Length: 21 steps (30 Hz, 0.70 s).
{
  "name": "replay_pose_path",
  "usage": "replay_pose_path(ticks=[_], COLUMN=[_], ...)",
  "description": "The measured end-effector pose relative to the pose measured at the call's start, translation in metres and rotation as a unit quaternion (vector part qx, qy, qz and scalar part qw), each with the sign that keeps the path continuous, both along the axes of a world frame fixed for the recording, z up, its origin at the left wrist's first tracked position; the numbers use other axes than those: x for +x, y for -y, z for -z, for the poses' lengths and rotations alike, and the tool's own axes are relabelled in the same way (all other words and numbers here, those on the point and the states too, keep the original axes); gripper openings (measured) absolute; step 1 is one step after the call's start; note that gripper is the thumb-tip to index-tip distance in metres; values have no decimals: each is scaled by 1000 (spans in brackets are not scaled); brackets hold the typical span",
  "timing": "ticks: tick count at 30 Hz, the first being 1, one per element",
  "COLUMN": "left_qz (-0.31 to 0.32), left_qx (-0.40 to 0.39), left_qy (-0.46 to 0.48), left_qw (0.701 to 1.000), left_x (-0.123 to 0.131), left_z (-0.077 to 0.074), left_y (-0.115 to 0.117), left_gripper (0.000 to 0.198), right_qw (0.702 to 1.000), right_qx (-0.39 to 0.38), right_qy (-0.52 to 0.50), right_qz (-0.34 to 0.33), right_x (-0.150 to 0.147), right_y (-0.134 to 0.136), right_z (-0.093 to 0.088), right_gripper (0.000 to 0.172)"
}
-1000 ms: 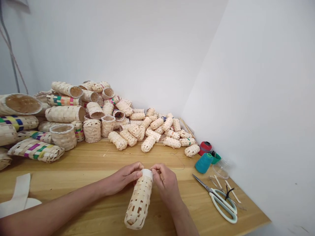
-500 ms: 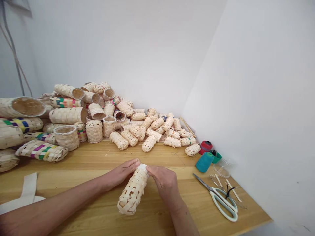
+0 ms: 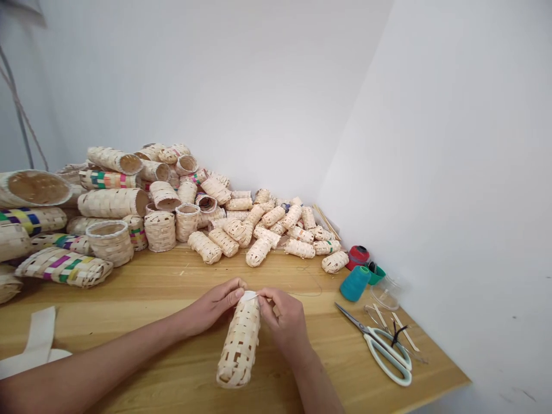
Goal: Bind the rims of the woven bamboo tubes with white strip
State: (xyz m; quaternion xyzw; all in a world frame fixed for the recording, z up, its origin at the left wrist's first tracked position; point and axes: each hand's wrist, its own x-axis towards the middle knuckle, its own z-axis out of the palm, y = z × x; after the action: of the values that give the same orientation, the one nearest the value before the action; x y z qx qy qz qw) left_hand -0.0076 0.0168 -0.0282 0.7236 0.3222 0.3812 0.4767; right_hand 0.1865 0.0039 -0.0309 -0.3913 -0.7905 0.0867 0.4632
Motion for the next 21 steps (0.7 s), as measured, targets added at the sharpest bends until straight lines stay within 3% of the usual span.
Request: replay_pose_path(ticks=[8,16,21], left_qz=[-141,-151,-167], left_qx=[105,287,417], left_qy=[-51,-79,-143], left_qw=[983,943,882], left_x=[7,9,8], left_z=[-5,-8,-10], left_y=[10,13,14], left_gripper=[21,8,16], right_qw=[994,994,994], right_qx=[-76,-65,-65], right_qy=[-83,-88,-85], right_qz=[5,3,1], right_x=[-1,0,-1], right_y=[-3,2,3], right_z=[3,-1,-1], right_gripper=[18,17,15])
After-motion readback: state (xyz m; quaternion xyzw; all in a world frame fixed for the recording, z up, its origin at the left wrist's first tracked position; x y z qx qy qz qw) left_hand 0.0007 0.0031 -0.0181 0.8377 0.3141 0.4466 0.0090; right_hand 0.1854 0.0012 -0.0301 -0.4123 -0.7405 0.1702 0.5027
